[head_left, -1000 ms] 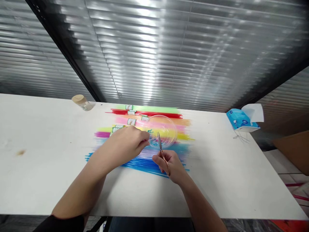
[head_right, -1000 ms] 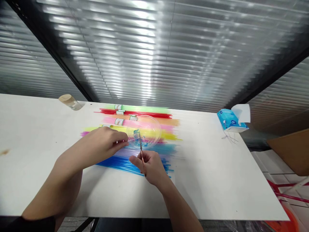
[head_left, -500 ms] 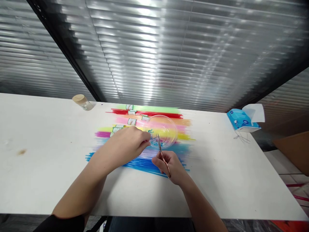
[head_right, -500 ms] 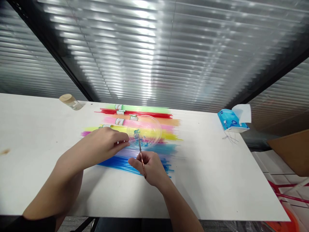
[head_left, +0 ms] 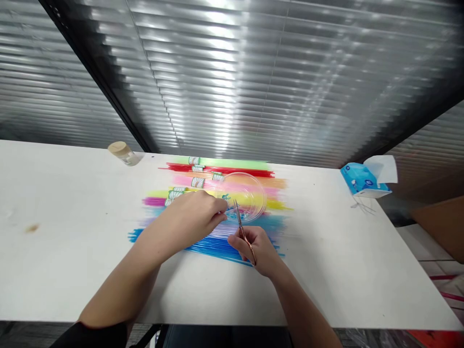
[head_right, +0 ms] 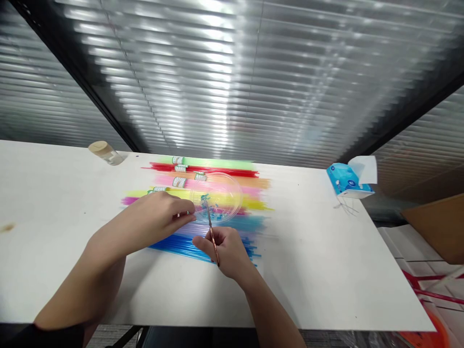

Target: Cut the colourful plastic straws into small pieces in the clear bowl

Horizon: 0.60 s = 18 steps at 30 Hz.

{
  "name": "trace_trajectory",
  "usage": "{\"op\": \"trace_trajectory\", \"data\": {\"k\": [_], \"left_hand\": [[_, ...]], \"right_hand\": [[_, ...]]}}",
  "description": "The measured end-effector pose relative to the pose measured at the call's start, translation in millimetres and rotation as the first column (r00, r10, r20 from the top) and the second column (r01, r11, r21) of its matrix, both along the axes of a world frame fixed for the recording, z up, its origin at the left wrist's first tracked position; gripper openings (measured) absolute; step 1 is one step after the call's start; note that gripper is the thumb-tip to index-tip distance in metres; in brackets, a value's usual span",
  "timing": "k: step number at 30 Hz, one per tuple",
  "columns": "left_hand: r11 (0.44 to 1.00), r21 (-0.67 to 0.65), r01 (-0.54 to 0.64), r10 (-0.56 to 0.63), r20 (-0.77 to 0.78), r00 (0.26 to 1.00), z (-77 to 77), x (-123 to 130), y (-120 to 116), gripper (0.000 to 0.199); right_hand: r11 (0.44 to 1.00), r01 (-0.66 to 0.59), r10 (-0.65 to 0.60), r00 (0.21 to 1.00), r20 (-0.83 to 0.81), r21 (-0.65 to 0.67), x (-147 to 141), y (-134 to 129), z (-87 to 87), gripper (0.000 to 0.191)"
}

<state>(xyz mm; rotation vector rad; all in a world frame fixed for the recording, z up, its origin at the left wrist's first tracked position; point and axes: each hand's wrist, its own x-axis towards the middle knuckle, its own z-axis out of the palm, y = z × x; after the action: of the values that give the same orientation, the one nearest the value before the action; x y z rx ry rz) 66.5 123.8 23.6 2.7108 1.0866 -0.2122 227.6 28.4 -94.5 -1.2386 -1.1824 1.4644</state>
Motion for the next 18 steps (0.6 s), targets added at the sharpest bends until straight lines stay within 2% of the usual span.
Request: {"op": "trace_trajectory", "data": {"k": [12, 18], "left_hand": [[0.999, -0.028, -0.028, 0.029, 0.013, 1.0, 1.3, -0.1, 1.5, 0.024], [1.0, -0.006, -0.015, 0.015, 0.01, 1.0, 1.2, -0.3, 1.5, 0.03]], "right_hand": [[0.998, 0.038, -0.036, 0.999, 0.03, -0.044, 0.3, 0.9, 2.7, 0.057], [0.995, 0.059, -0.056, 0.998, 0.037, -0.084, 0.0, 1.9, 1.1, 0.058]]}}
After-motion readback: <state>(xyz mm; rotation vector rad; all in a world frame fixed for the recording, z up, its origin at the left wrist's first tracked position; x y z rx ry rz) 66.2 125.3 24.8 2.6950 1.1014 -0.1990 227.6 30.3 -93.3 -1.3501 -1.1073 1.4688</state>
